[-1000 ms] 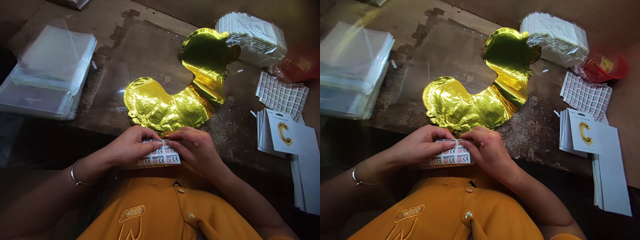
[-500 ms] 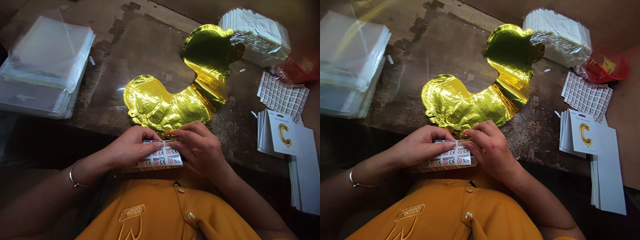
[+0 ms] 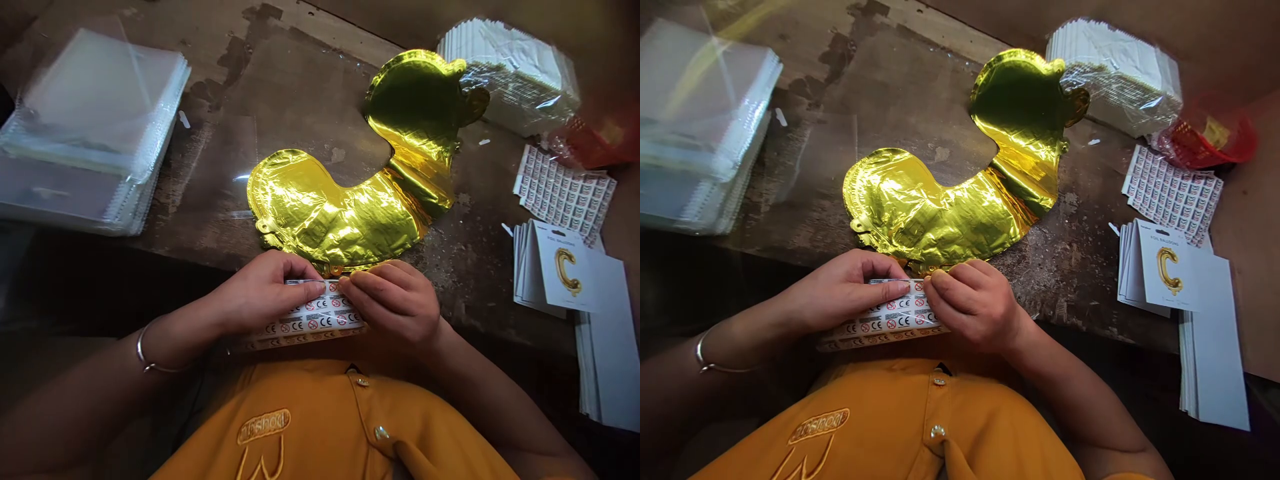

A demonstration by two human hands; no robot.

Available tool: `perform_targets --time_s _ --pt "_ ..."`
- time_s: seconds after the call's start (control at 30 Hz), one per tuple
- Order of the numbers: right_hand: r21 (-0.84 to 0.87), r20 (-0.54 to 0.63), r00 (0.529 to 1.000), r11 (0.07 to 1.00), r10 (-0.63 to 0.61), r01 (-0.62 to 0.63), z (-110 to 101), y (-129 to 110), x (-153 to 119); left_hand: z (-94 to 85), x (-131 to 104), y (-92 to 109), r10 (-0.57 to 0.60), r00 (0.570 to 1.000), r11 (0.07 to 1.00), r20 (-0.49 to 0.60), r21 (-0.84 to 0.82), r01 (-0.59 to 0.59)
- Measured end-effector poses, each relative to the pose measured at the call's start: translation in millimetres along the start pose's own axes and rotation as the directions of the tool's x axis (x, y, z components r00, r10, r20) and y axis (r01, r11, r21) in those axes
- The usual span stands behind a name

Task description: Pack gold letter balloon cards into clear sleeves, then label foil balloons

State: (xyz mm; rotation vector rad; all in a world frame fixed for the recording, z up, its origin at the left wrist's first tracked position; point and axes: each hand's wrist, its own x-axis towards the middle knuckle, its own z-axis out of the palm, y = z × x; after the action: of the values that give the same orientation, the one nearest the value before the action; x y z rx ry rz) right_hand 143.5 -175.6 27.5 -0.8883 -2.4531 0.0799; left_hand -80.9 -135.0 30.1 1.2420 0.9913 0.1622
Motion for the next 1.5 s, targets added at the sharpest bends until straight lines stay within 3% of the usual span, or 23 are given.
perform_targets --time_s 0.17,0.27,0.33,0.4,0.6,0.8,0.97,1.23,1.3,1.43,1.5 --pt "0.009 0.025 1.0 1.0 0.002 -0.002 0.5 -0.5 0.8 0.5 -0.9 -0.5 -0.002 1.0 0.999 0.004 -0.036 0.002" --pt "0.104 0.022 0.988 0.982 0.154 -0.155 -1.6 -2.8 5.3 0.3 -0.9 -0.3 -0.011 1.0 1.0 0.005 -0.029 0.012" --pt "0.162 0.053 0.956 0.942 0.289 -0.294 -3.5 -4.0 9.9 0.1 -0.7 -0.5 -0.02 1.0 1.0 0.005 -0.018 0.02" --pt "0.185 0.091 0.937 0.919 0.337 -0.348 -4.5 -4.4 13.4 0.2 -0.6 -1.1 -0.019 1.0 1.0 0.003 -0.014 0.019" --pt "0.063 0.038 0.988 0.987 0.147 -0.149 -0.7 -2.5 6.1 0.7 -0.6 -1.6 -0.01 1.0 1.0 -0.003 -0.018 0.009" --pt "-0.073 0.061 0.998 0.997 -0.01 0.015 -1.6 -0.1 -3.6 0.4 -0.9 -2.3 -0.027 1.0 0.999 0.001 -0.03 0.027" --pt "-0.097 -0.004 0.997 0.993 -0.073 0.072 -3.2 -2.3 1.4 0.7 -0.5 -4.6 -0.028 1.0 0.999 0.001 -0.041 0.028" --pt "-0.048 -0.002 0.995 0.993 -0.103 0.103 -0.5 -1.3 0.9 0.8 0.2 -5.1 -0.022 1.0 0.998 0.003 -0.064 0.022" --pt "0.021 -0.043 0.998 0.999 -0.039 0.04 -0.2 -1.3 2.4 0.8 0.0 -3.4 -0.023 1.0 0.998 0.0 -0.055 0.023" --pt "0.129 -0.058 0.973 0.968 0.223 -0.215 -1.7 -1.7 8.4 1.2 -0.4 -1.1 -0.045 0.999 0.998 0.003 -0.035 0.045" --pt "0.125 -0.028 0.969 0.963 0.246 -0.24 -2.1 -2.0 8.8 1.0 -0.3 -1.5 -0.045 0.999 0.998 0.002 -0.035 0.045"
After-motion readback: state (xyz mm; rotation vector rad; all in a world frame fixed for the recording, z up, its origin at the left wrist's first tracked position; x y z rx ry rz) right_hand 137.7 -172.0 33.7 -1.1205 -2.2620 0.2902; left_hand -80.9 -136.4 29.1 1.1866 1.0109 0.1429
